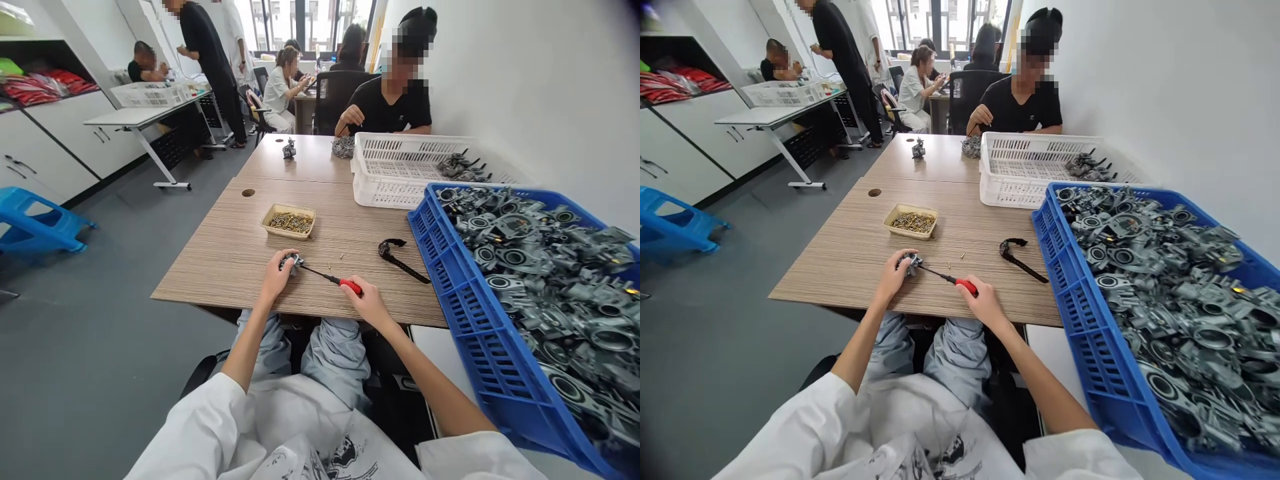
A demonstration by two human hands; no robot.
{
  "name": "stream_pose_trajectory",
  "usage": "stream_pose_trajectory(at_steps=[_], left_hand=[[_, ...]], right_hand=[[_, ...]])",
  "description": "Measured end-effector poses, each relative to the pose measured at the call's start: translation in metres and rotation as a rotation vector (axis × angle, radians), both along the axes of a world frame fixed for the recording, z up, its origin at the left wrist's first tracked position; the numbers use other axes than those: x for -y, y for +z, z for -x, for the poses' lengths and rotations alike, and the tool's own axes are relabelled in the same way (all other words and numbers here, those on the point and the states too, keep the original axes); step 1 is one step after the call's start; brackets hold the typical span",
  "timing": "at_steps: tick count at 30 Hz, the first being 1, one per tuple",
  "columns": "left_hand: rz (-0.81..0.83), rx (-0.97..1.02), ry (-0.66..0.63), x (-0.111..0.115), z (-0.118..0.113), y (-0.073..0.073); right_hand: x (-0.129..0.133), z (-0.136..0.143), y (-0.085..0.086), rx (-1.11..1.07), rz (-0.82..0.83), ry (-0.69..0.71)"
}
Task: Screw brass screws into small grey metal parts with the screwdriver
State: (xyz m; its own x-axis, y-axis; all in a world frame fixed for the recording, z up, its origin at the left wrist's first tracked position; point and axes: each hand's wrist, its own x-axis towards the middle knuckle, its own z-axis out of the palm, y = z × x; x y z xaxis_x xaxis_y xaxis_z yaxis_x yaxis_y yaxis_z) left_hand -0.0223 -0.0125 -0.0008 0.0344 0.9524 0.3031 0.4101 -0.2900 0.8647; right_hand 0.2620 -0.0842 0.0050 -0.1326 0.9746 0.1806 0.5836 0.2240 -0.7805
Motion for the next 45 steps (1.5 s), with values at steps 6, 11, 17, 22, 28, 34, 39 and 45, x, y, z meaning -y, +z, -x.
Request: stream_pose_trajectory(at_steps=[6, 11, 17, 22, 28, 34, 39, 45], left_hand=[[-0.005, 0.024, -0.030, -0.004, 0.002, -0.003], [-0.009, 0.032, -0.050, -0.005, 0.003, -0.005], [-0.011, 0.024, -0.067, -0.005, 0.004, -0.006], [-0.012, 0.007, -0.089, -0.006, 0.004, -0.006], [-0.006, 0.035, -0.090, -0.005, 0.004, -0.004], [-0.011, 0.052, -0.091, -0.007, 0.005, -0.006], [-0.012, 0.054, -0.098, -0.008, 0.006, -0.008], [-0.017, 0.052, -0.095, -0.007, 0.005, -0.006]], right_hand=[[0.000, 0.002, 0.001, -0.028, -0.006, -0.014], [0.000, 0.006, 0.005, -0.068, 0.003, -0.040], [0.009, 0.014, 0.007, -0.137, -0.010, -0.105], [0.015, 0.018, 0.002, -0.181, -0.040, -0.110], [0.019, 0.016, -0.003, -0.185, -0.002, -0.078], [0.018, 0.014, -0.007, -0.184, 0.012, -0.064], [0.016, 0.014, -0.009, -0.181, 0.008, -0.081], [0.016, 0.016, -0.006, -0.168, -0.009, -0.088]])
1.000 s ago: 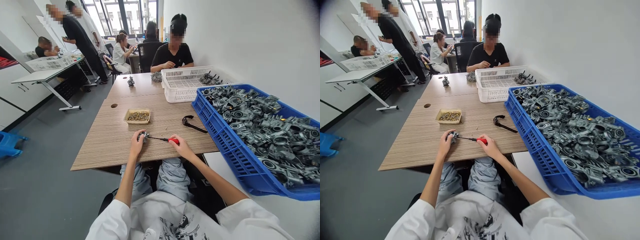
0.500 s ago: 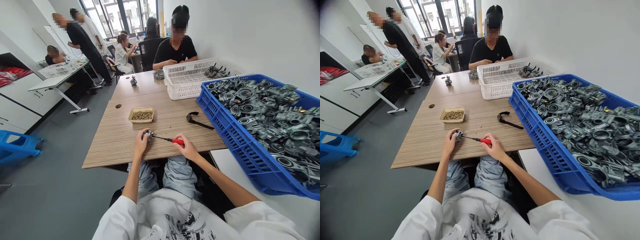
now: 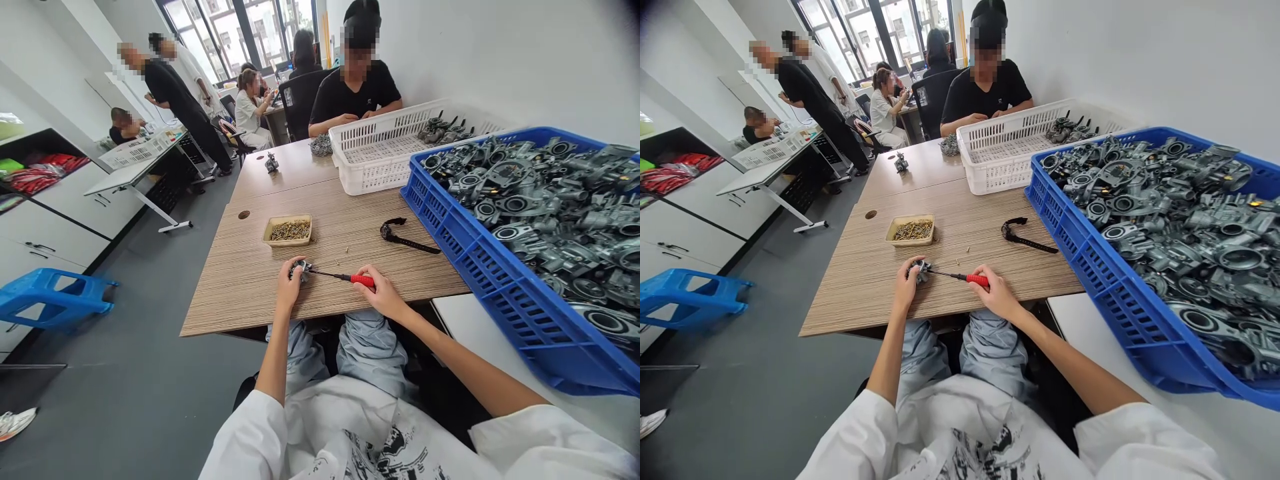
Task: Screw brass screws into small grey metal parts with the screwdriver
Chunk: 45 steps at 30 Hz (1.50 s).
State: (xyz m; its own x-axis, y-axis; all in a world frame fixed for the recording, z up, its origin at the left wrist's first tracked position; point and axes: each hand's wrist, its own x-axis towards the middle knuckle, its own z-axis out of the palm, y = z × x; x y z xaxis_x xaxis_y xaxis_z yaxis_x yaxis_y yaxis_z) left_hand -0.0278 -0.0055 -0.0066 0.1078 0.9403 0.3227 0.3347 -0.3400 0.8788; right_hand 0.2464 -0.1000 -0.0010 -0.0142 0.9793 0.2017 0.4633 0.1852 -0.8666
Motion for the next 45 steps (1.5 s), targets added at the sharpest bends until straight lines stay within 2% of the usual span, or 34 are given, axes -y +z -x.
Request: stream_pose_trajectory(at_steps=[38, 45], left_hand=[[0.007, -0.020, 0.022, 0.0029, -0.0019, 0.0049], [0.022, -0.034, 0.022, 0.0030, -0.0011, 0.0052]], right_hand=[[0.0002, -0.0005, 0.0004, 0.012, 0.009, -0.012], [0.0016, 0.0001, 0.0047, 0.017, 0.020, -0.012]])
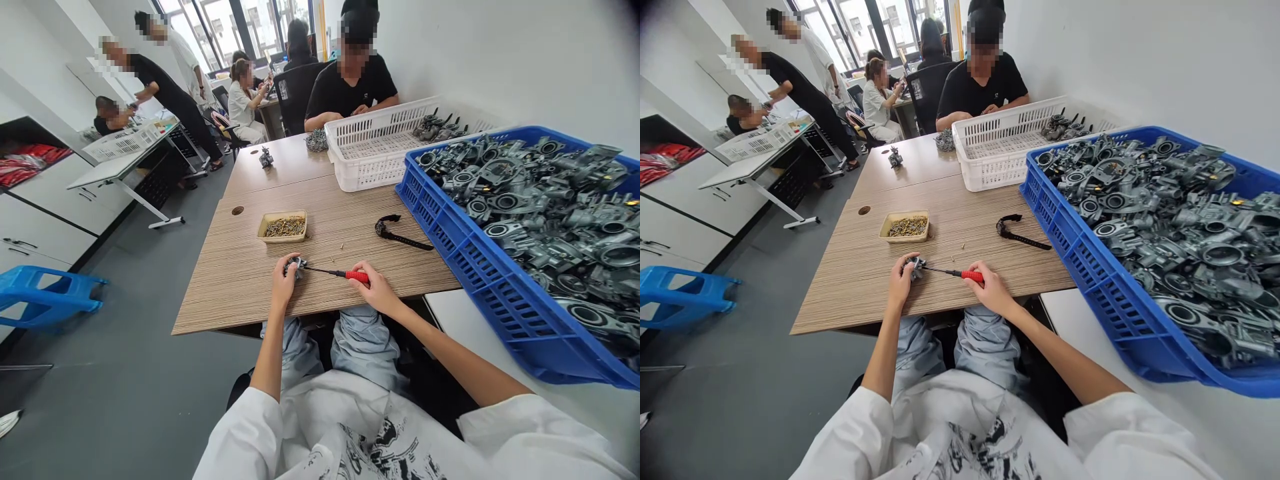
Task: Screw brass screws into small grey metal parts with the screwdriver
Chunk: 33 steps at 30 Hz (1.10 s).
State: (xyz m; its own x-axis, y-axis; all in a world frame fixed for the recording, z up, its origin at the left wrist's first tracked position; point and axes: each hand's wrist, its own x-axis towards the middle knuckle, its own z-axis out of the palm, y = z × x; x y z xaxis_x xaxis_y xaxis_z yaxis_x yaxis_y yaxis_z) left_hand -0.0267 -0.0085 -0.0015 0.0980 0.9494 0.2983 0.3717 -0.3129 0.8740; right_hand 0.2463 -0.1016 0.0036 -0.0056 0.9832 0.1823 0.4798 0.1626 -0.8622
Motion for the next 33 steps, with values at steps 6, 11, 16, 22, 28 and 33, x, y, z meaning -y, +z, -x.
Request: stream_pose_trajectory(at_steps=[6, 11, 16, 22, 28, 33], left_hand=[[-0.013, 0.003, -0.007, -0.0003, 0.0005, -0.0013], [-0.020, 0.003, 0.003, -0.0001, -0.0001, -0.0009], [-0.018, 0.002, 0.003, 0.0004, -0.0005, -0.0003], [-0.015, 0.002, 0.000, -0.0005, 0.0005, -0.0016], [-0.011, 0.005, -0.006, -0.0008, 0.0014, -0.0027], [0.001, 0.002, -0.002, -0.0017, 0.0020, -0.0045]], right_hand=[[-0.0007, -0.0006, -0.0002, -0.015, -0.002, 0.007], [-0.0003, -0.0004, 0.0009, -0.021, 0.003, 0.011], [0.0001, 0.0003, 0.0022, -0.015, 0.002, 0.002], [0.0002, 0.0012, 0.0038, -0.021, 0.007, 0.006], [0.0001, 0.0000, 0.0012, -0.014, 0.004, 0.001], [-0.0001, -0.0004, -0.0008, -0.019, 0.005, -0.001]])
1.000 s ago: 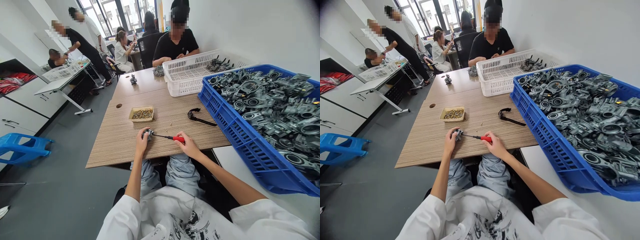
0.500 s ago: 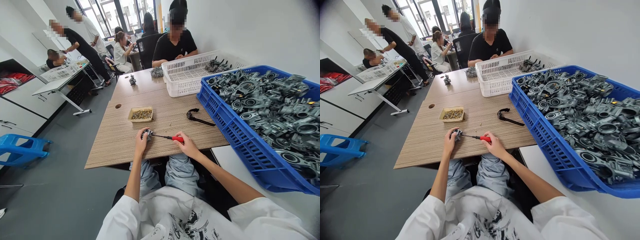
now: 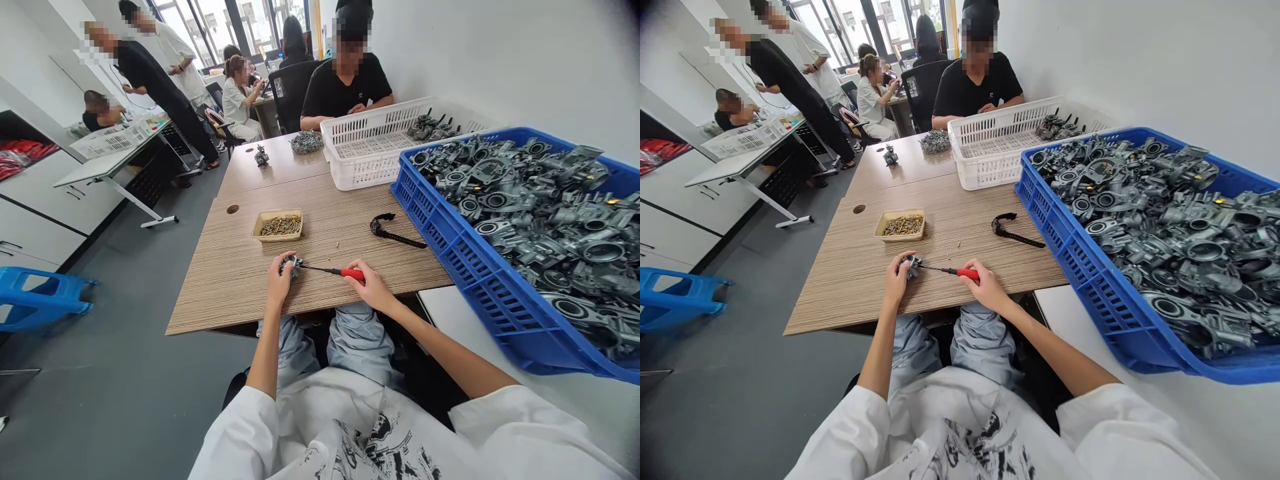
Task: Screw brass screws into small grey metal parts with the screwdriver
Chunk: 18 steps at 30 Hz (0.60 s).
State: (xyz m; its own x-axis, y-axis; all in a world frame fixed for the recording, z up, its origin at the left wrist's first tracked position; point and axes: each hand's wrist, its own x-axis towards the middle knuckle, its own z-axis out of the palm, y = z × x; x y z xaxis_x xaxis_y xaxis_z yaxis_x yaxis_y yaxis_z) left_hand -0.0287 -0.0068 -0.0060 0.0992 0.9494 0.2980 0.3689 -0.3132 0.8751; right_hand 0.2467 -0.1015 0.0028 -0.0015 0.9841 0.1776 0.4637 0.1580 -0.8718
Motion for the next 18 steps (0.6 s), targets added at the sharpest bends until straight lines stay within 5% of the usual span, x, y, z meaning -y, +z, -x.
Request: stream_pose_trajectory(at_steps=[18], left_hand=[[-0.018, 0.009, -0.001, 0.0008, -0.0016, 0.0018]], right_hand=[[0.0011, 0.0016, 0.0049, -0.014, 0.006, 0.004]])
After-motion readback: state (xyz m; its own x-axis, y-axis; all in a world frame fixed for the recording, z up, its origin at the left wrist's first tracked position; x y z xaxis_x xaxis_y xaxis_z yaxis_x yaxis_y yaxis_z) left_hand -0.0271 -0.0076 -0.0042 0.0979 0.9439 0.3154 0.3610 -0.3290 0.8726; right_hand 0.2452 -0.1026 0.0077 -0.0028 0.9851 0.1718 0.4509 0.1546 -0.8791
